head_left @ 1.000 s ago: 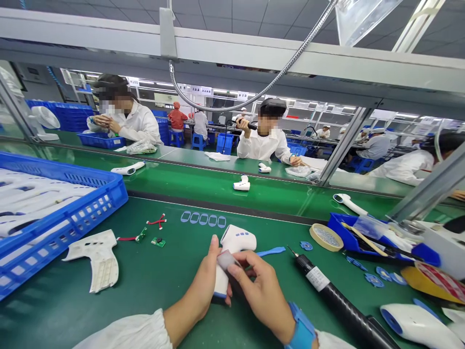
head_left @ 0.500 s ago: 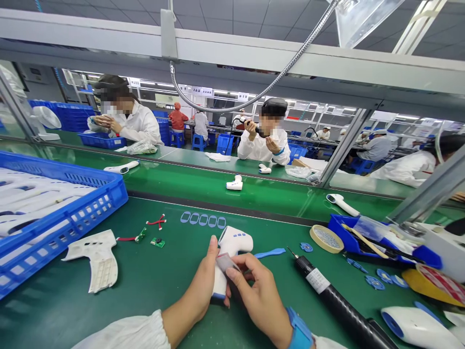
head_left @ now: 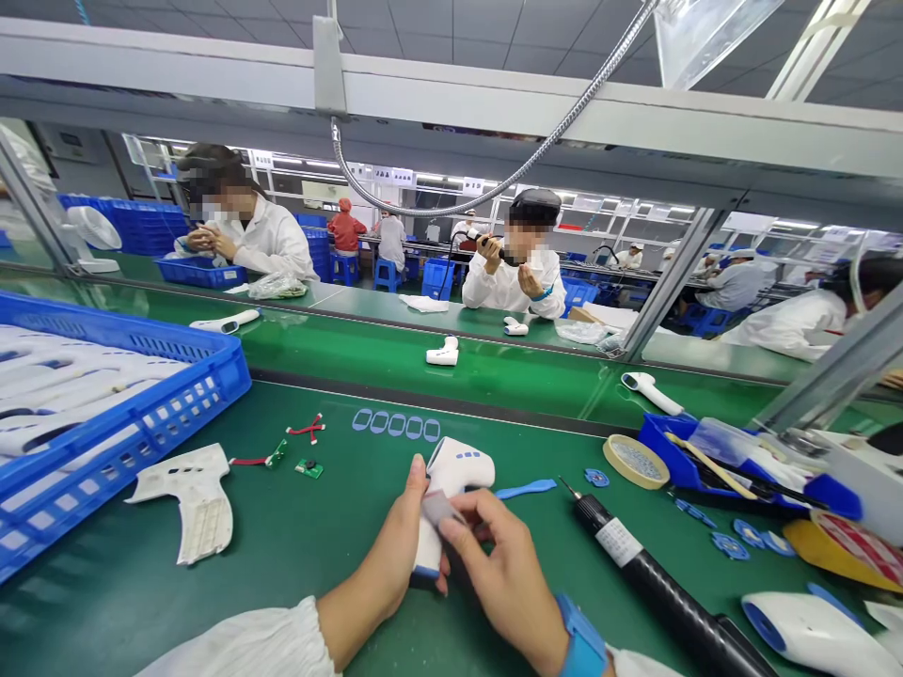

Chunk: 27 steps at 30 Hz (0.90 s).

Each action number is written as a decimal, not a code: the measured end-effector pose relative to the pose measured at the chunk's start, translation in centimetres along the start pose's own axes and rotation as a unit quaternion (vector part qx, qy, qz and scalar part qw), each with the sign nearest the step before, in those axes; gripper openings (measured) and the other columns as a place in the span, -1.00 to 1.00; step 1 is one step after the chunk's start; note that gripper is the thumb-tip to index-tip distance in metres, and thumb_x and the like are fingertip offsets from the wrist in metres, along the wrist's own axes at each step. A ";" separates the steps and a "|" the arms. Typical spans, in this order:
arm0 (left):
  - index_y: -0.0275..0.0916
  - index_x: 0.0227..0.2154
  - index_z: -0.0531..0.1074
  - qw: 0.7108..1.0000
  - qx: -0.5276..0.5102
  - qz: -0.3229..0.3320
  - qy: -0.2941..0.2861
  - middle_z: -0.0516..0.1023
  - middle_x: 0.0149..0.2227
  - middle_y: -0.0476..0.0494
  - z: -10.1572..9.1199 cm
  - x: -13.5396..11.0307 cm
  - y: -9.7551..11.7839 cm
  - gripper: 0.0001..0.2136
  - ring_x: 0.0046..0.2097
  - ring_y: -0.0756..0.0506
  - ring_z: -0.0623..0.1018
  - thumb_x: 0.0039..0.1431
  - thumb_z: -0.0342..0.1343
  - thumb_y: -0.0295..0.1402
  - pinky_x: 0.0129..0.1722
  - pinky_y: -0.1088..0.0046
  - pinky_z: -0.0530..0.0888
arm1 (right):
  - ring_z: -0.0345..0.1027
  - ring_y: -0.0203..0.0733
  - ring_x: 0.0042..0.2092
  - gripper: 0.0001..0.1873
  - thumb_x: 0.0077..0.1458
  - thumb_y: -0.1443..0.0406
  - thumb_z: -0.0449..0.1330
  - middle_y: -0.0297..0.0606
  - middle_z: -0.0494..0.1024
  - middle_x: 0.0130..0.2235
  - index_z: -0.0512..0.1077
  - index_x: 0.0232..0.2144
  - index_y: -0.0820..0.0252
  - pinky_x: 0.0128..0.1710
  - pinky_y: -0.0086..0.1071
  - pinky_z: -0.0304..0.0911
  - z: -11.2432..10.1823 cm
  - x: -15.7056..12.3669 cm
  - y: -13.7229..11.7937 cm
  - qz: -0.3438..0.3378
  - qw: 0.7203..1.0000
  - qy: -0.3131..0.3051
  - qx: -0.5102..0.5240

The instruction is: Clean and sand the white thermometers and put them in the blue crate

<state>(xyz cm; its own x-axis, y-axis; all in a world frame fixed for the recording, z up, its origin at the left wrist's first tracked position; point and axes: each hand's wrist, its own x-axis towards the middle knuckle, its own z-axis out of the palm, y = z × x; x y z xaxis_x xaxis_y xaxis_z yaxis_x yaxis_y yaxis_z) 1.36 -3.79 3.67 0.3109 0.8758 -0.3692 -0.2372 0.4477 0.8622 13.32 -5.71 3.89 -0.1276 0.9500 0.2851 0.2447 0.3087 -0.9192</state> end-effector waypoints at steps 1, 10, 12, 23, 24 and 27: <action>-0.31 -0.43 0.33 1.000 0.003 0.003 -0.001 0.27 -0.75 0.02 0.0 0.0 0.0 -0.38 -0.74 0.02 0.29 -0.05 -0.28 0.22 -0.82 0.56 0.28 | 0.29 -0.36 -0.52 -0.87 0.12 0.26 0.06 -0.40 0.39 -0.47 0.37 -0.35 0.17 -0.50 -0.52 0.18 -0.1 0.0 0.0 0.004 1.000 -0.012 0.004; -0.30 -0.46 0.32 1.000 0.023 -0.001 0.005 0.25 -0.76 0.02 0.0 0.0 0.0 -0.38 -0.74 0.00 0.30 -0.06 -0.29 0.23 -0.82 0.55 0.29 | 0.31 -0.35 -0.51 -0.87 0.10 0.25 0.07 -0.40 0.41 -0.48 0.37 -0.37 0.18 -0.51 -0.52 0.19 -0.1 0.1 0.4 0.005 1.000 0.001 -0.007; -0.31 -0.41 0.32 0.999 0.029 0.001 0.016 0.28 -0.73 0.02 0.0 0.1 -0.1 -0.36 -0.72 -0.02 0.34 -0.08 -0.28 0.24 -0.81 0.53 0.30 | 0.32 -0.31 -0.44 -0.88 0.07 0.25 0.11 -0.36 0.45 -0.43 0.39 -0.37 0.18 -0.48 -0.52 0.20 -0.1 0.2 0.4 -0.007 0.999 0.030 -0.031; -0.30 -0.39 0.32 0.996 0.076 0.013 0.036 0.30 -0.73 0.02 -0.1 0.2 -0.7 -0.32 -0.74 -0.03 0.36 -0.10 -0.34 0.27 -0.79 0.55 0.26 | 0.32 -0.28 -0.38 -0.87 0.07 0.25 0.11 -0.31 0.47 -0.37 0.41 -0.34 0.18 -0.45 -0.52 0.21 -0.4 0.0 0.4 -0.017 0.997 0.052 -0.045; -0.30 -0.38 0.33 0.996 0.078 0.015 0.032 0.30 -0.73 0.01 -0.1 0.1 -0.7 -0.32 -0.74 -0.02 0.35 -0.09 -0.33 0.26 -0.80 0.55 0.25 | 0.32 -0.29 -0.38 -0.87 0.08 0.26 0.11 -0.32 0.46 -0.38 0.41 -0.34 0.17 -0.45 -0.53 0.21 -0.4 0.0 0.4 -0.016 0.998 0.045 -0.042; -0.31 -0.31 0.33 0.996 0.083 0.022 0.028 0.30 -0.75 0.01 0.0 0.1 -0.5 -0.31 -0.74 -0.01 0.34 -0.08 -0.33 0.25 -0.81 0.58 0.23 | 0.30 -0.32 -0.42 -0.88 0.09 0.27 0.10 -0.36 0.44 -0.42 0.41 -0.35 0.16 -0.48 -0.55 0.20 -0.3 0.0 0.4 -0.007 0.999 0.022 -0.033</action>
<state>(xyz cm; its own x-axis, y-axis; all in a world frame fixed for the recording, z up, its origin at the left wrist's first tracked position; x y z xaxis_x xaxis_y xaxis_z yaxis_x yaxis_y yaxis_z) 1.50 -3.96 3.16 0.2506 0.9050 -0.3436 -0.0937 0.3760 0.9219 13.68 -5.61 3.56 -0.0895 0.9461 0.3112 0.3059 0.3235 -0.8954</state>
